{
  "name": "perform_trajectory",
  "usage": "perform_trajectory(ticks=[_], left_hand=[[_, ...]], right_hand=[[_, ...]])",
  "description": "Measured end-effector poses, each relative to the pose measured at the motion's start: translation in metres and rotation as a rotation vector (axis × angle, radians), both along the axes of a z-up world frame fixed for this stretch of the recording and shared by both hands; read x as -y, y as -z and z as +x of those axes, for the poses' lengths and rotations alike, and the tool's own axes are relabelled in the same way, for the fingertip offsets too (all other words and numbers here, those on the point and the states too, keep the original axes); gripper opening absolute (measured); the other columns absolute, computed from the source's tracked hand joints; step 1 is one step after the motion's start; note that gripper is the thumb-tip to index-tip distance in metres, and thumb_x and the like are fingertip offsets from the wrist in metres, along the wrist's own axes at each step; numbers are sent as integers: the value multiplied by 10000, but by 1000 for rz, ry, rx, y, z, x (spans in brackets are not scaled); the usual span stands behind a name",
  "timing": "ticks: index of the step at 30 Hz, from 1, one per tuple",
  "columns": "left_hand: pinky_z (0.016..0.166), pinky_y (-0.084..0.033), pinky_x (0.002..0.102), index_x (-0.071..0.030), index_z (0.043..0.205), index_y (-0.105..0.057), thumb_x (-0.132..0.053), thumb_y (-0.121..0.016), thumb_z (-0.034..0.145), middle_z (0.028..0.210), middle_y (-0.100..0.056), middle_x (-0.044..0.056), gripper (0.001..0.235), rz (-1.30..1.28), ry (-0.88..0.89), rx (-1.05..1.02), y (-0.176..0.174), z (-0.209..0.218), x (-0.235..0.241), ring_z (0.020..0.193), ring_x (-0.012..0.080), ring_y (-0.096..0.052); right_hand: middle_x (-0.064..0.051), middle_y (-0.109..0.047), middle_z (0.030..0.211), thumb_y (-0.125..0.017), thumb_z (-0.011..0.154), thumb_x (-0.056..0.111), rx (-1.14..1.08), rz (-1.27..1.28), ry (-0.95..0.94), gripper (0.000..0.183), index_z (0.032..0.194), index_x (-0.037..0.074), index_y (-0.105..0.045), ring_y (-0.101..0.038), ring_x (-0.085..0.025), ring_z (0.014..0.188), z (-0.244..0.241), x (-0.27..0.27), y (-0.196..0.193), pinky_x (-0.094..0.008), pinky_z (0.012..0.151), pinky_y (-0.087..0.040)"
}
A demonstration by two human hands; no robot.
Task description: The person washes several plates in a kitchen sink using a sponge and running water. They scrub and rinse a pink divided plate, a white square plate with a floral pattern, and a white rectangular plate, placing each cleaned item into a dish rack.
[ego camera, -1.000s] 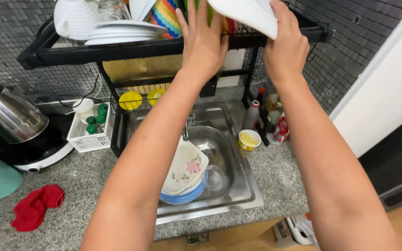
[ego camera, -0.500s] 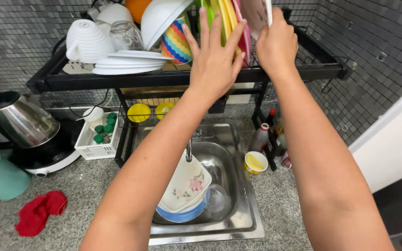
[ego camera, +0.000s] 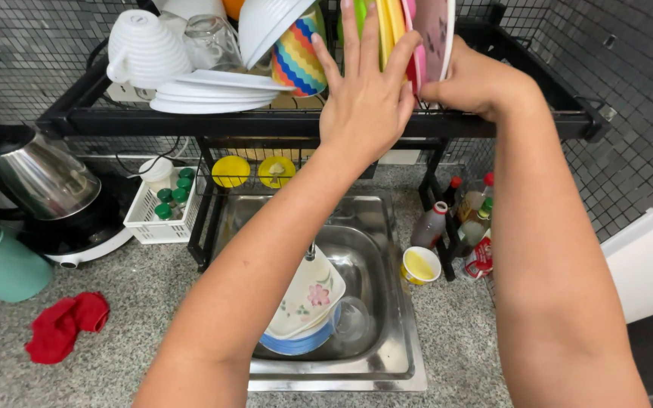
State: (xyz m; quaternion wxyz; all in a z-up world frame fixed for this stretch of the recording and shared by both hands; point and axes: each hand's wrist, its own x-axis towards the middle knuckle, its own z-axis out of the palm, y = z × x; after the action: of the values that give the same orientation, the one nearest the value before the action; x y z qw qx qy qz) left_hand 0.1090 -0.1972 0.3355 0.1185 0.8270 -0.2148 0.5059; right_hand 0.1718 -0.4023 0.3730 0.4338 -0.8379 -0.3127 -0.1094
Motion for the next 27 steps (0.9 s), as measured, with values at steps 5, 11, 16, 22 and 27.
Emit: perform_trajectory(ticks=[5,11,16,22,27], left_hand=[[1206,-103,821,-263,1545,-407,-336,-654,988,1634,-224,283,614,-3,-21,4,3,5,1,1559,482,-107],[1243,-80,770,-269,1627,-284,-416,-599,1044,1670,-162,283,679,23,-85,-33,-2,-4,2,1578,464,-91],[1268,-89,729,-175,1655,-204,-424,-573,1062,1692,-125,279,741,34,-109,-44,-2,-7,2,1591,465,-79],[1276,-108,706,-110,1658,-206,-409,-577,1063,1695,-125,277,763,42,-81,25,-4,-10,0,1593,465,-97],[1282,-110,694,-86,1658,-234,-394,-574,1073,1696,-147,266,744,69,-60,51,7,-20,-11,1595,450,-106]], right_hand=[[-126,-726,1272,-662,900,226,-318,-307,44,582,1432,-6,-614,-639,-173,1134,-3,11,1,-325,1001,-493],[-158,-423,1617,-706,855,204,88,-106,-44,1003,1666,35,-140,-462,-269,1419,-46,-13,-1,-338,1168,-395],[-264,-271,1694,-680,893,150,477,-95,230,1028,1661,-17,-17,-298,-394,1590,-72,-31,16,-423,1276,-328],[-250,-158,1745,-613,959,141,734,-215,509,906,1674,-13,-79,-193,-400,1647,-81,-47,34,-482,1374,-234],[-263,-131,1757,-594,1000,168,794,-206,577,866,1681,-37,-99,-148,-423,1654,-92,-63,50,-558,1352,-142]])
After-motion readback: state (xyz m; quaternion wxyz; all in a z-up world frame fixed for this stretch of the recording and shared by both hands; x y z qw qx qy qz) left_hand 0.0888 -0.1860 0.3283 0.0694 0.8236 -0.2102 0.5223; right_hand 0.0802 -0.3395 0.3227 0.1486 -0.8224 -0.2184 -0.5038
